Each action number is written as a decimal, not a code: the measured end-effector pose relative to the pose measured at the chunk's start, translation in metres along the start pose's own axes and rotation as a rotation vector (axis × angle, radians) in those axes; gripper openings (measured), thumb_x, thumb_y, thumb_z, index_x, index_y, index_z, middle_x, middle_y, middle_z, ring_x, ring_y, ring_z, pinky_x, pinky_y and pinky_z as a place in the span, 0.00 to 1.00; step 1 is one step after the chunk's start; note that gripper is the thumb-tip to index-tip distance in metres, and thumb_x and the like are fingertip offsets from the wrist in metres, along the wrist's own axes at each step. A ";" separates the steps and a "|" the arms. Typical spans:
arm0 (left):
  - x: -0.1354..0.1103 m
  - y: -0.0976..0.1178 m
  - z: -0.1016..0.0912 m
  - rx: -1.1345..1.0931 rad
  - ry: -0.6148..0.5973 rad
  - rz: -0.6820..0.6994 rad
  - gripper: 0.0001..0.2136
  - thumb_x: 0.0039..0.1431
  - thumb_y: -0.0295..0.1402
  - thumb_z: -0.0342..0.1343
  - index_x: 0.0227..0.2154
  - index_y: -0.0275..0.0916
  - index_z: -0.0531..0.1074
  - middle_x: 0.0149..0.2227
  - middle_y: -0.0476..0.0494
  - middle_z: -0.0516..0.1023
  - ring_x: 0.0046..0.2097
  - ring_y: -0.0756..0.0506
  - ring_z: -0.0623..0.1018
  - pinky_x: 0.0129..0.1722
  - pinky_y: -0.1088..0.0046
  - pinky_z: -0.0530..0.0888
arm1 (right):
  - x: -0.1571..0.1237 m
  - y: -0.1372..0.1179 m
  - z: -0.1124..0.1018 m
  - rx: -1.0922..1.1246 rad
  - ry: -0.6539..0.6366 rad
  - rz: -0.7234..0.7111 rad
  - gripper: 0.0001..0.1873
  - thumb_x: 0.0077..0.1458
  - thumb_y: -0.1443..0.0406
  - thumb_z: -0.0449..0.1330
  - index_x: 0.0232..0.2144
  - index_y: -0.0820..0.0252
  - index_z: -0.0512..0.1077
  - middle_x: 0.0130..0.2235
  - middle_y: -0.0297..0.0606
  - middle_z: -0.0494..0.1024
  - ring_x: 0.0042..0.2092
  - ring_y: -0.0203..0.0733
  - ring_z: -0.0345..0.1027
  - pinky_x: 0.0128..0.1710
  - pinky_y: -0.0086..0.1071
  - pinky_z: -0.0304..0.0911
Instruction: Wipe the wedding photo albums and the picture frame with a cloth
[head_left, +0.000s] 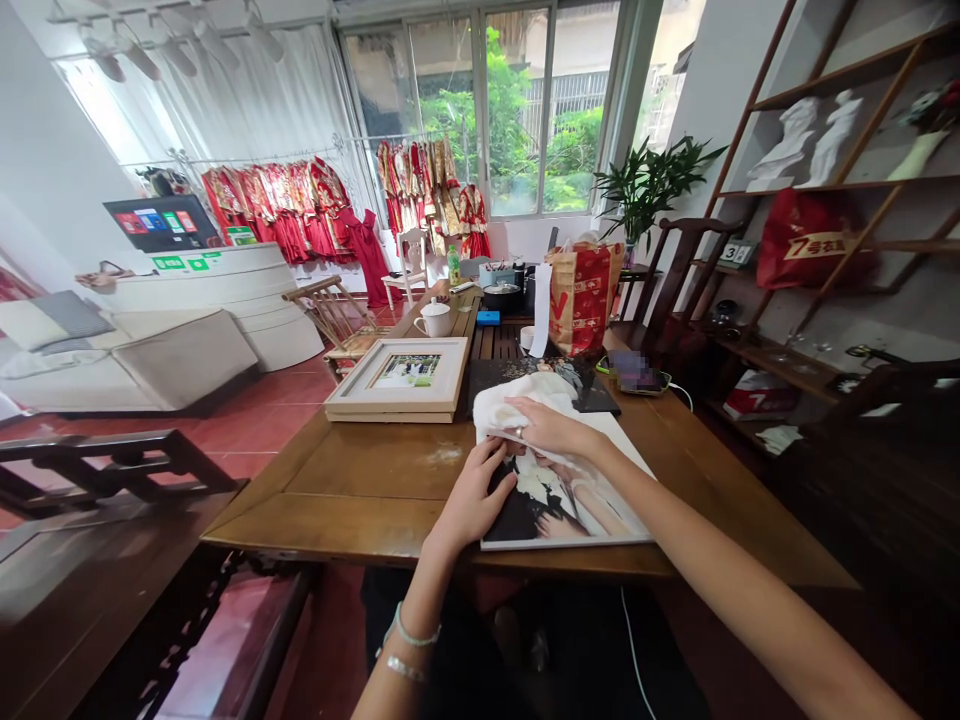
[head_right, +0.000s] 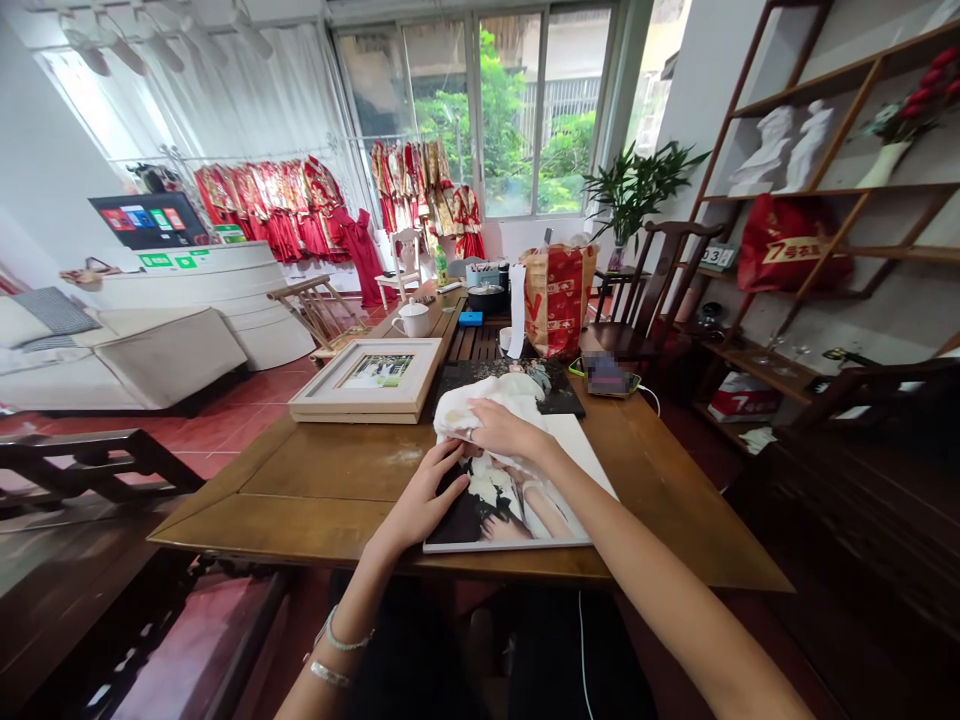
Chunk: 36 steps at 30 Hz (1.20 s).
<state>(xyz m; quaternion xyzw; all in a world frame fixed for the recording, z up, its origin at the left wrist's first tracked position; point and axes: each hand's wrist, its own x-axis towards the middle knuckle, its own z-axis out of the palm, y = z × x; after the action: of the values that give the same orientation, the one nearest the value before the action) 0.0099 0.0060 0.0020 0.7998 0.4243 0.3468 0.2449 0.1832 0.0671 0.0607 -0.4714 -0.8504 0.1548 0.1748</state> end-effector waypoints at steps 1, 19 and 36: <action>0.000 0.001 0.000 0.002 -0.002 -0.002 0.21 0.60 0.32 0.50 0.56 0.35 0.63 0.61 0.34 0.60 0.63 0.40 0.58 0.63 0.55 0.54 | 0.005 -0.004 0.001 0.009 -0.001 -0.007 0.22 0.53 0.65 0.51 0.50 0.64 0.69 0.56 0.46 0.69 0.58 0.51 0.59 0.55 0.40 0.56; 0.001 -0.002 0.002 -0.056 0.041 -0.002 0.18 0.64 0.31 0.42 0.55 0.36 0.65 0.61 0.36 0.61 0.63 0.42 0.59 0.64 0.56 0.54 | -0.089 -0.022 0.012 -0.181 0.135 0.085 0.34 0.39 0.73 0.51 0.53 0.75 0.66 0.55 0.52 0.69 0.59 0.57 0.51 0.60 0.47 0.45; -0.001 -0.004 0.002 -0.059 0.043 0.012 0.19 0.62 0.29 0.45 0.56 0.39 0.64 0.61 0.38 0.61 0.63 0.43 0.59 0.63 0.55 0.54 | -0.127 0.011 -0.009 -0.473 0.112 0.324 0.31 0.44 0.70 0.49 0.54 0.69 0.66 0.56 0.46 0.69 0.58 0.53 0.57 0.58 0.46 0.51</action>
<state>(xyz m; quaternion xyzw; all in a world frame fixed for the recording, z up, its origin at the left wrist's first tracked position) 0.0091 0.0068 -0.0020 0.7871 0.4144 0.3776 0.2570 0.2580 -0.0354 0.0446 -0.6365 -0.7656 -0.0483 0.0798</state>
